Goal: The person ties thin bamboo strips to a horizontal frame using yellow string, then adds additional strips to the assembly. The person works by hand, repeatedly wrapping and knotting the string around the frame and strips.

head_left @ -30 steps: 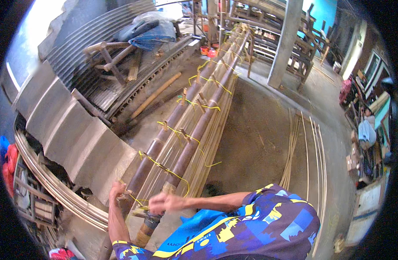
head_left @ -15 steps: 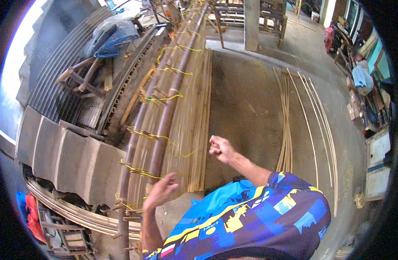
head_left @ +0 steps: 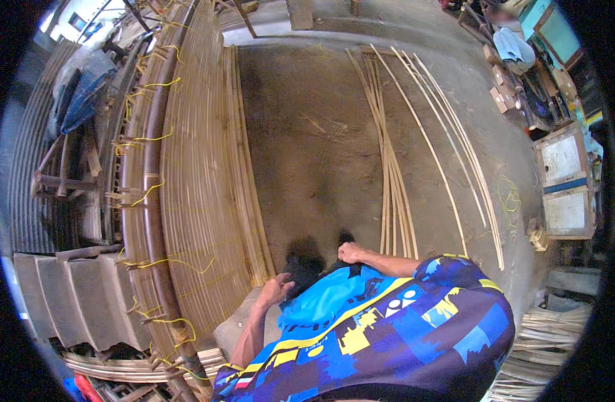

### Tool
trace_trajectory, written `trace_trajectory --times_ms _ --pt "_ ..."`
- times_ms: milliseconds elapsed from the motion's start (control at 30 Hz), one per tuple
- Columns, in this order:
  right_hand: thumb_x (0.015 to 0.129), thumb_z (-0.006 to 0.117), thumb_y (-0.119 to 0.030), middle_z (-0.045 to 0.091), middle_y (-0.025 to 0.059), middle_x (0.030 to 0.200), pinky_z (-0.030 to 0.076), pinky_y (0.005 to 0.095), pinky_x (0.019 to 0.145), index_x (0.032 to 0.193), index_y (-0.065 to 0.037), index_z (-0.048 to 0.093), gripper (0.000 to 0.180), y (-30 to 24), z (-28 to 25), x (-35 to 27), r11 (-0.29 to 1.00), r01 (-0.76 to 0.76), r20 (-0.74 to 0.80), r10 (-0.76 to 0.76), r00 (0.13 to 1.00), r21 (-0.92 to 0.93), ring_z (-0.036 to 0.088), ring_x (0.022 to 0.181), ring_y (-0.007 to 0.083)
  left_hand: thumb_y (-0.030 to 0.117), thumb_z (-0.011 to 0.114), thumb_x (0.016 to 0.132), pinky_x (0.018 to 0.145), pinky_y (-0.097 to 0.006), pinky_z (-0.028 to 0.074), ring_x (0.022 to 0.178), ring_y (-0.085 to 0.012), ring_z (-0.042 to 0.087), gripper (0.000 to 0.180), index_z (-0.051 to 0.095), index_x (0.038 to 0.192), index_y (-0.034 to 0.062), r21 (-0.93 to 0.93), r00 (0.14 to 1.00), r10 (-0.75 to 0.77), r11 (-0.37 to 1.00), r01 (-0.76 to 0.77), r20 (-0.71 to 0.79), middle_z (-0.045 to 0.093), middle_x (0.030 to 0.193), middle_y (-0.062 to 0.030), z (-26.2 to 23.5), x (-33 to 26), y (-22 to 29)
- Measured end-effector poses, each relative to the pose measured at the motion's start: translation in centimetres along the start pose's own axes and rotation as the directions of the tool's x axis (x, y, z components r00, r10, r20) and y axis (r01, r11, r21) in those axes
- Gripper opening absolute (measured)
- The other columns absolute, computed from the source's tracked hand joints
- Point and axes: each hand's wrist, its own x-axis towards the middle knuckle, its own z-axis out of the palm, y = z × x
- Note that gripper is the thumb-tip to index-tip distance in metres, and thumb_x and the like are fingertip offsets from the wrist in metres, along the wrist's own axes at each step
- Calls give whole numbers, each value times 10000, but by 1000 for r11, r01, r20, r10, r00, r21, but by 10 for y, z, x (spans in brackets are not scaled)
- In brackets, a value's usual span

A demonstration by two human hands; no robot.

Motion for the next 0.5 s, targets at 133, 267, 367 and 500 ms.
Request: trace_trajectory --times_ms 133,267,367,500 --pt "711 454 -227 598 174 826 458 417 699 742 -47 613 242 -30 25 71 1000 7 -48 -7 999 -8 564 790 354 281 561 771 755 -400 447 859 -360 567 387 539 1020 -15 12 975 219 976 -219 29 584 899 -227 -36 82 -130" --pt "767 482 -163 581 192 788 429 415 681 833 -30 583 179 -63 92 180 997 -45 -241 60 969 68 562 807 340 243 544 749 716 -432 438 820 -400 550 323 549 896 -44 29 986 -3 1000 8 -166 562 827 -270 -59 212 -327" --pt "797 468 -159 582 188 780 428 419 671 845 -41 572 165 -43 142 260 997 3 -340 -31 940 -82 554 759 361 222 527 737 689 -440 442 774 -404 554 305 554 881 -46 -238 923 -280 946 219 -263 562 767 -270 -33 323 -454" --pt "787 494 -196 580 183 771 429 428 642 834 -38 562 179 16 207 351 972 122 -207 -163 965 -201 553 734 362 241 523 733 795 -464 403 941 -392 500 414 499 1040 -35 -80 826 -315 945 316 -467 528 960 -262 27 427 -571"
